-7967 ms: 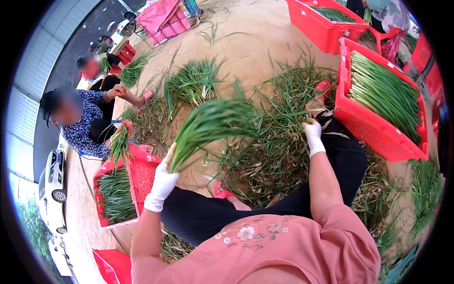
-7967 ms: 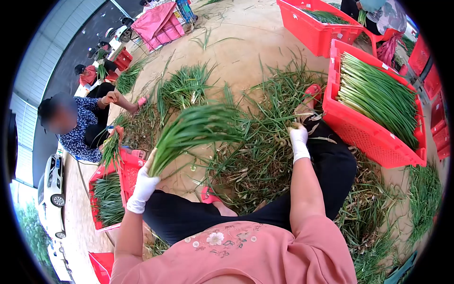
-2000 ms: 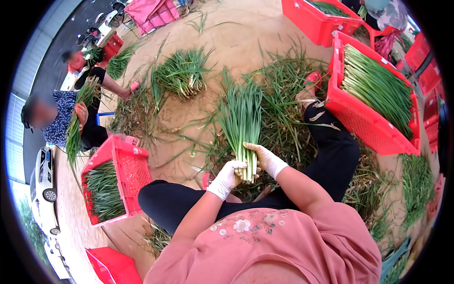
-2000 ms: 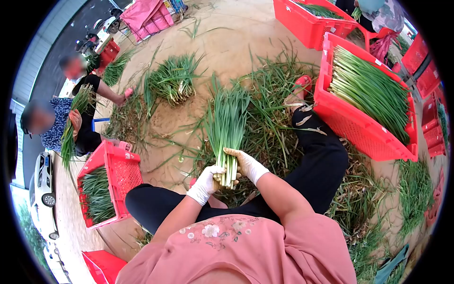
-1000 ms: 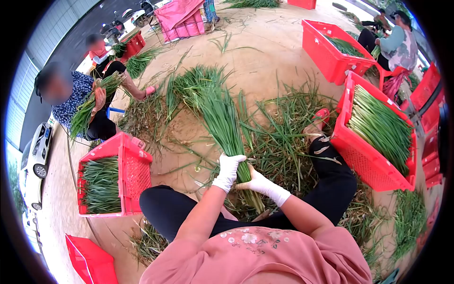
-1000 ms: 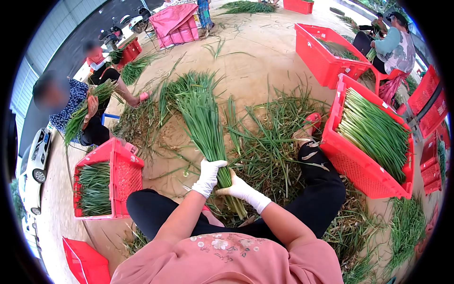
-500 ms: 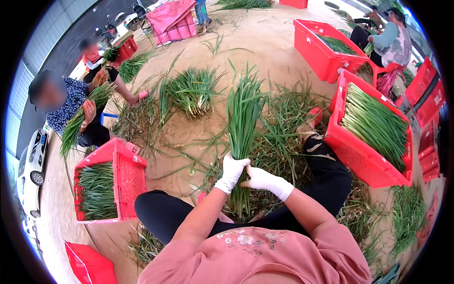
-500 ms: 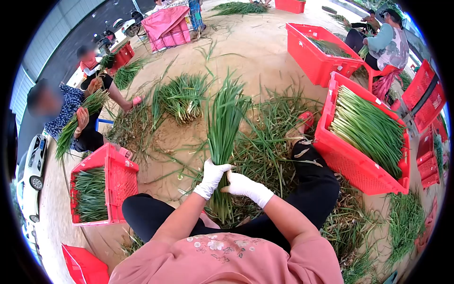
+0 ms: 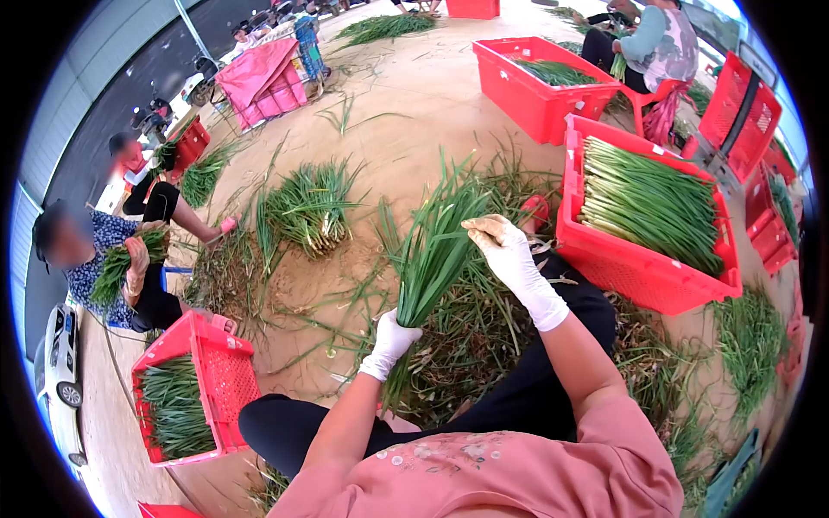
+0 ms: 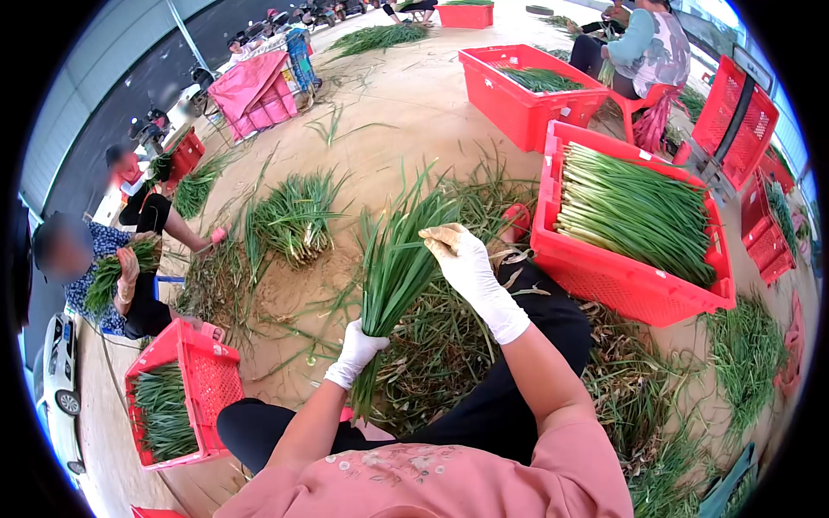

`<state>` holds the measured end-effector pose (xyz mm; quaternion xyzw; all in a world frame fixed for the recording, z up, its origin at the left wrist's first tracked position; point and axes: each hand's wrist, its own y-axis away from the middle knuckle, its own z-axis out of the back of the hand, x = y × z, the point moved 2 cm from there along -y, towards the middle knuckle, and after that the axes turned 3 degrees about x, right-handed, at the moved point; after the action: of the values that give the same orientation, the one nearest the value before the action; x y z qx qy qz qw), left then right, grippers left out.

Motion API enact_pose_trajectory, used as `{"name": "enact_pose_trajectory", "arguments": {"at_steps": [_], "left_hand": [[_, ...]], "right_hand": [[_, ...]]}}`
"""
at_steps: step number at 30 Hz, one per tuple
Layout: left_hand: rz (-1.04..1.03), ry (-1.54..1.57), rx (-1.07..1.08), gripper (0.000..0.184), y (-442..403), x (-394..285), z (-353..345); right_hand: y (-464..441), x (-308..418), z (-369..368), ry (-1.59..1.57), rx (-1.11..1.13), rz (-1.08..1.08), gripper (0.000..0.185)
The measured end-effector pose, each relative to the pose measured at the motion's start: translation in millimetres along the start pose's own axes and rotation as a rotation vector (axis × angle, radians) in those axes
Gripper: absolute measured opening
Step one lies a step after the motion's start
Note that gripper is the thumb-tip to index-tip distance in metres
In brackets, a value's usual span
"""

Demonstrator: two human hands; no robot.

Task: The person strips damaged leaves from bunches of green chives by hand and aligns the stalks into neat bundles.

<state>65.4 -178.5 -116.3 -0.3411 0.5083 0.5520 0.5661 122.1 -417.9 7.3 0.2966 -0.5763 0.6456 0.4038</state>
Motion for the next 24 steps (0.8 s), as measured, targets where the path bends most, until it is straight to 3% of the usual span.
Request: {"name": "enact_pose_trajectory", "arguments": {"at_steps": [4,11,16,19,21,22,23,24], "left_hand": [[0.077,-0.054,0.118,0.03,3.1,-6.6,-10.6],[0.101,-0.09,0.205,0.028,3.0,-11.4,-21.0],[0.094,-0.133,0.224,0.027,1.7,-12.6,-24.7],[0.092,-0.143,0.211,0.028,1.6,-14.5,-25.6],[0.096,-0.155,0.199,0.029,0.5,-18.2,-25.8],[0.08,-0.163,0.184,0.03,-1.7,-21.2,-26.4],[0.065,-0.167,0.166,0.031,-3.1,-23.4,-27.8],[0.067,-0.16,0.161,0.031,-4.0,-24.5,-29.6]], "right_hand": [[-0.4,-26.5,10.8,0.381,0.102,-0.171,0.018],[21.8,-45.9,10.3,0.564,0.253,-0.258,0.02],[28.1,-56.4,8.9,0.508,0.216,-0.266,0.019],[36.5,-60.8,7.2,0.281,0.111,-0.357,0.016],[43.8,-61.9,2.9,-0.141,-0.142,-0.603,0.014],[44.3,-60.8,-0.5,-0.502,-0.26,-0.654,0.008],[49.6,-60.5,0.0,-0.607,-0.429,-0.839,0.004],[55.9,-73.7,1.1,-0.765,-0.429,-0.842,0.003]]}}
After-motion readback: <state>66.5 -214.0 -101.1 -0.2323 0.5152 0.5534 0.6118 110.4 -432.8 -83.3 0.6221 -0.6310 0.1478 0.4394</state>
